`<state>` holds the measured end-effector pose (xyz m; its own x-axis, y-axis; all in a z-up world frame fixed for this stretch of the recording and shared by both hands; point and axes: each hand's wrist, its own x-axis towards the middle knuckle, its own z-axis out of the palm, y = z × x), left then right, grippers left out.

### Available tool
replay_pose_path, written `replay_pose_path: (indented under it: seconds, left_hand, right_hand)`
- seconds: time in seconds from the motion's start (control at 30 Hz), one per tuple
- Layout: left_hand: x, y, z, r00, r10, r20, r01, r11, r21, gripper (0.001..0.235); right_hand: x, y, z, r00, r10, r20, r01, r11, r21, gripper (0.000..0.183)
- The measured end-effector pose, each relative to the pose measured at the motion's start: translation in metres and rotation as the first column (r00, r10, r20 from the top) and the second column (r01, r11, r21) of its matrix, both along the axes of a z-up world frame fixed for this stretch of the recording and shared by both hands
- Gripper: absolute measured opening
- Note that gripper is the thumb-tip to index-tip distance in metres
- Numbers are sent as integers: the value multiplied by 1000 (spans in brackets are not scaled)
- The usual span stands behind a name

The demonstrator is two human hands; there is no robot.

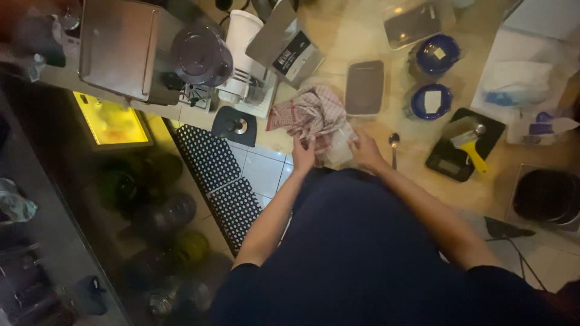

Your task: Transferring coffee grounds into a glass jar and cleaning containers and the workspace with a brush.

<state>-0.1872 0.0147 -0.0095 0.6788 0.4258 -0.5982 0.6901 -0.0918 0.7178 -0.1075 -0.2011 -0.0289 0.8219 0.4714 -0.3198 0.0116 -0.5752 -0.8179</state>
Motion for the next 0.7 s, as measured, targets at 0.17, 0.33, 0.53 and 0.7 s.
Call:
replay_pose_path:
  seconds: [0.17,0.33,0.53,0.7]
  left_hand:
    - [-19,37,-72,995,-86,59,67,958,279,42]
    - [-3,57,-43,987,-159,-12,158,959,235,30]
    - [-9,31,-71,940,-340,-32,336,906,258,58]
    - [-21,8,-84,909,-415,-30,412,887,209,41]
  right_hand:
    - [-5,-39,-25,993,-67,-93,60,995,-79,47]
    - [-18,-62,-27,984,-146,-101,130,981,-146,46]
    - [-26,-43,9,981,-194,19,194,981,1,28]
    - [-15,-51,-12,985,-35,166,67,979,-191,28]
